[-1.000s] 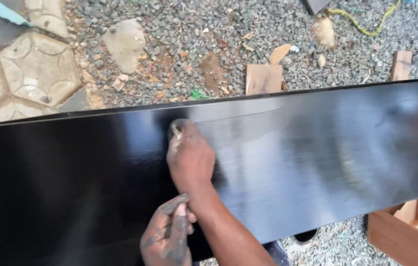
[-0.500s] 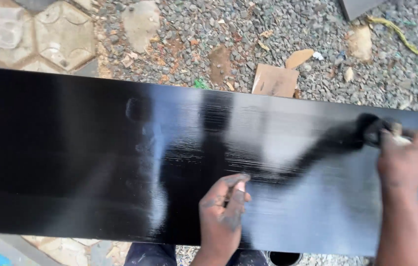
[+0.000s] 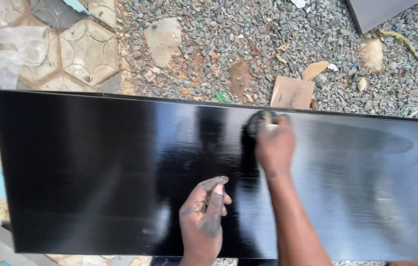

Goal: The person paints a long, rectangular wooden board black using a brush. They repeatedly dip the brush into a paint can on the ground and apply the paint to the board's surface in long strokes.

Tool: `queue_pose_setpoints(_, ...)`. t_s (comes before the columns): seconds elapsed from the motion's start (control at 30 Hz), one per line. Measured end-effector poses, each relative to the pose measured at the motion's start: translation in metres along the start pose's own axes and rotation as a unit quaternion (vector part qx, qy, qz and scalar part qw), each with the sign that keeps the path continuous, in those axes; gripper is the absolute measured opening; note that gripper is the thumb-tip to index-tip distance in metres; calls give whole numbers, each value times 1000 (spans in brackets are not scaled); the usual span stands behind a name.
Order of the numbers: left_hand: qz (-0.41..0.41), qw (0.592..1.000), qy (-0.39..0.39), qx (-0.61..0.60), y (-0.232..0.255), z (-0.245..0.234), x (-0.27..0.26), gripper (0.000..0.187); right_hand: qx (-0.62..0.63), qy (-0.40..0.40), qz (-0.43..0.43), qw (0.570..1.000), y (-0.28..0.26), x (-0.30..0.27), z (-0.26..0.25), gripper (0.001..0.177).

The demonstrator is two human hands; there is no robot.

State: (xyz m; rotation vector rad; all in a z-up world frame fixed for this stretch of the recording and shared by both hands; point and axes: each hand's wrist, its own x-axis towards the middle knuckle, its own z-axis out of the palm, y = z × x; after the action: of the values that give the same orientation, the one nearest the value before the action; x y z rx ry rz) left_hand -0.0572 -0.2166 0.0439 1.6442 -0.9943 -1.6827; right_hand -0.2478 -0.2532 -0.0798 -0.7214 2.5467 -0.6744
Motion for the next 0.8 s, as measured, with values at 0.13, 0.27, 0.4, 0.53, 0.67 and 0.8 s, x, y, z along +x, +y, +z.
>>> queue_pose_setpoints(0.13,39,997,66,16,16,-71,24,28,-2,-86,71,994,-132,-60,60,36)
queue_pose_setpoints(0.27,76,979,181,55,35,-127,34,22,525,-269,176,788,-195,-109,160,17)
queue_pose_setpoints(0.4,98,977,189,9,50,-145,37,20,313,-147,5,938,-230,-132,103,25)
queue_pose_setpoints(0.53,81,988,124,35,36,-127,28,24,-60,-82,-53,993,-165,-122,91,27)
queue_pose_setpoints(0.67,39,997,40,60,19,-83,4,27,-134,-22,-24,990,-87,-100,51,27)
queue_pose_setpoints(0.8,-14,996,-6,84,17,-26,-18,30,-154,-8,27,988,-23,-66,3,23)
